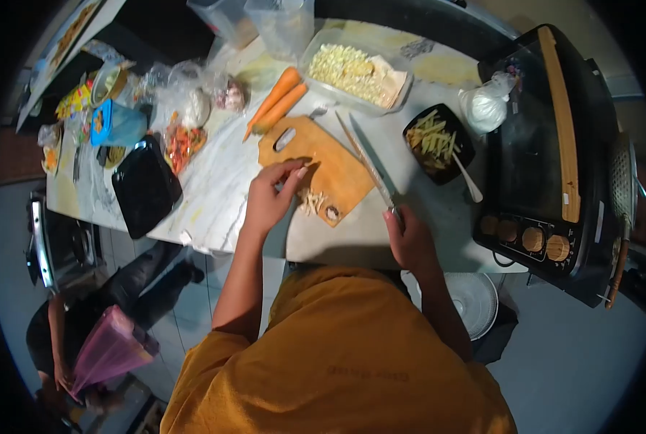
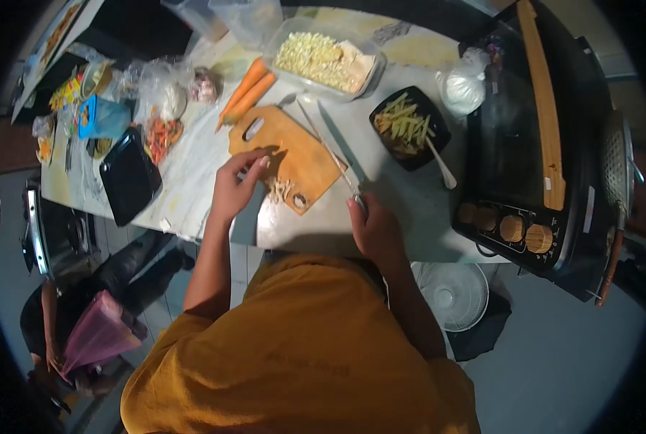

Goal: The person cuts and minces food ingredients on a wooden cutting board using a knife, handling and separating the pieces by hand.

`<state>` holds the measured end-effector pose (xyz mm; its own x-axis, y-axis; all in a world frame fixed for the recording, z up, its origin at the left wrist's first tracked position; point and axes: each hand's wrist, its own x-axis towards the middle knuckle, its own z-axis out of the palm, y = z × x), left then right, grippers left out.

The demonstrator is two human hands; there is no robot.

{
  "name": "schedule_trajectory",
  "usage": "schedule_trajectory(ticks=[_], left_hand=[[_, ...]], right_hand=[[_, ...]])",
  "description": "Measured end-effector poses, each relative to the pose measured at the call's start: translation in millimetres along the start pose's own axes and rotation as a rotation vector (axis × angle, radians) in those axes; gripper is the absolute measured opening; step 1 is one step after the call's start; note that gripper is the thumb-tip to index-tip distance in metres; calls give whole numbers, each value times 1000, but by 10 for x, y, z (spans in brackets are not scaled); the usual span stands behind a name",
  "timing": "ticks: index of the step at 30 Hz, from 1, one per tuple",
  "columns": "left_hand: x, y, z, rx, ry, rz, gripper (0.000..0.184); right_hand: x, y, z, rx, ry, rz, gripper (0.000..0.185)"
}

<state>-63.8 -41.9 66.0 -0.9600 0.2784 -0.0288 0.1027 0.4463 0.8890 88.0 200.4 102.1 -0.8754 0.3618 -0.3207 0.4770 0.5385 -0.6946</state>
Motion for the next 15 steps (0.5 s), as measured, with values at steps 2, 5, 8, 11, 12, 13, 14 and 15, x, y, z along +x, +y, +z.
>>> schedule_trajectory(ticks=[2,5,8,11,12,13,14,15], left_hand=[[-78,81,-38,78,-99,34,26],[-264,26,17,143,-133,31,41],[-486,123,143,238,-96,0,55],[-676,200,398,311,14,-104,67],[-694,193,498,335,93,-153,72],[-722,185,618,344,187,-136,68],[-738,163,697,349,192,-144,68],[-736,136,753,398,247,-135,64]], right_hand=[[41,-32,-52,-15,-42,-3,31],[60,66,-122,28,-76,-58,29],[67,182,-240,36,-106,-180,30],[14,221,-460,-51,-173,-166,31],[26,250,-513,-55,-211,-149,32],[30,282,-550,-60,-248,-128,32],[39,313,-573,-57,-258,-131,32],[52,341,-592,-45,-257,-150,32]])
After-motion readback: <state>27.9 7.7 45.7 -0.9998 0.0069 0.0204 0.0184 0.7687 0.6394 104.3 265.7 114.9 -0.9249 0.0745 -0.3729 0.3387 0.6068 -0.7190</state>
